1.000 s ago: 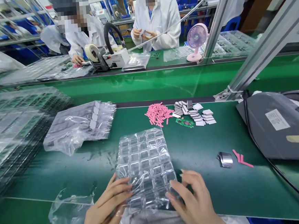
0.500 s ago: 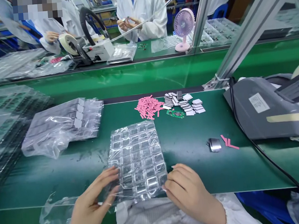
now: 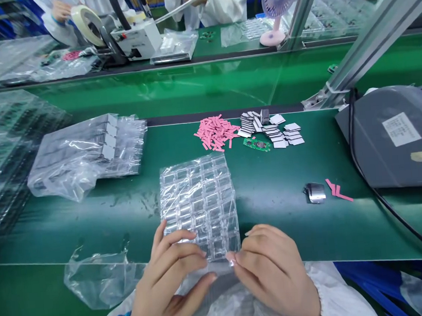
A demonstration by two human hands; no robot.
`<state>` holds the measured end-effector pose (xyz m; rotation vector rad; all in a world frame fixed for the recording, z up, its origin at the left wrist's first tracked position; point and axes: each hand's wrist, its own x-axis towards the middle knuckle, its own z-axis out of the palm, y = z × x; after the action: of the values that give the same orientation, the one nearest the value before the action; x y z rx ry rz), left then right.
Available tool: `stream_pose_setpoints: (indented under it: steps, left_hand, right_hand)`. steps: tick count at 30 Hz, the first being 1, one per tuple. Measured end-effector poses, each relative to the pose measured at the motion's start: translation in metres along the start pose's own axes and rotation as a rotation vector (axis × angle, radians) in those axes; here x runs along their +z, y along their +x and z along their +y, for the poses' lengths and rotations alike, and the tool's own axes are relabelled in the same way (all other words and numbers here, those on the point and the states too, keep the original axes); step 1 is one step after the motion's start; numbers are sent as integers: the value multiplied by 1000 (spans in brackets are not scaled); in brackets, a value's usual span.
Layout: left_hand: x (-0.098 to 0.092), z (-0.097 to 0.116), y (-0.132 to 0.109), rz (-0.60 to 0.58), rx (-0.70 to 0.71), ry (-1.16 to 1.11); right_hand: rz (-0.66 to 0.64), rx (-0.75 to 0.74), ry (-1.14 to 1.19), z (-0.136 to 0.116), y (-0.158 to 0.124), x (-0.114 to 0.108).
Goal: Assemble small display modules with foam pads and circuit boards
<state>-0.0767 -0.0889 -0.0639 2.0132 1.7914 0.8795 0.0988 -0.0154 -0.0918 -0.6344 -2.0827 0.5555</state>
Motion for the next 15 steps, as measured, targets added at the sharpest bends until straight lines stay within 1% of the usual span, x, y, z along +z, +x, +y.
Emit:
stream_pose_setpoints:
  steps: [3, 6, 13, 15]
  left_hand:
    - [3, 4, 1, 55, -36, -76]
    - [6, 5, 2, 76, -51, -113]
    - [9, 9, 5, 88, -22, -117]
    - [6, 11, 9, 57, -27, -113]
  right_hand:
    - [-2, 4, 2, 1, -2, -1]
    - [-14, 1, 1, 1, -2, -1]
    - [-1, -11, 18, 1, 3, 0]
    - [-11, -12, 15, 1, 1, 1]
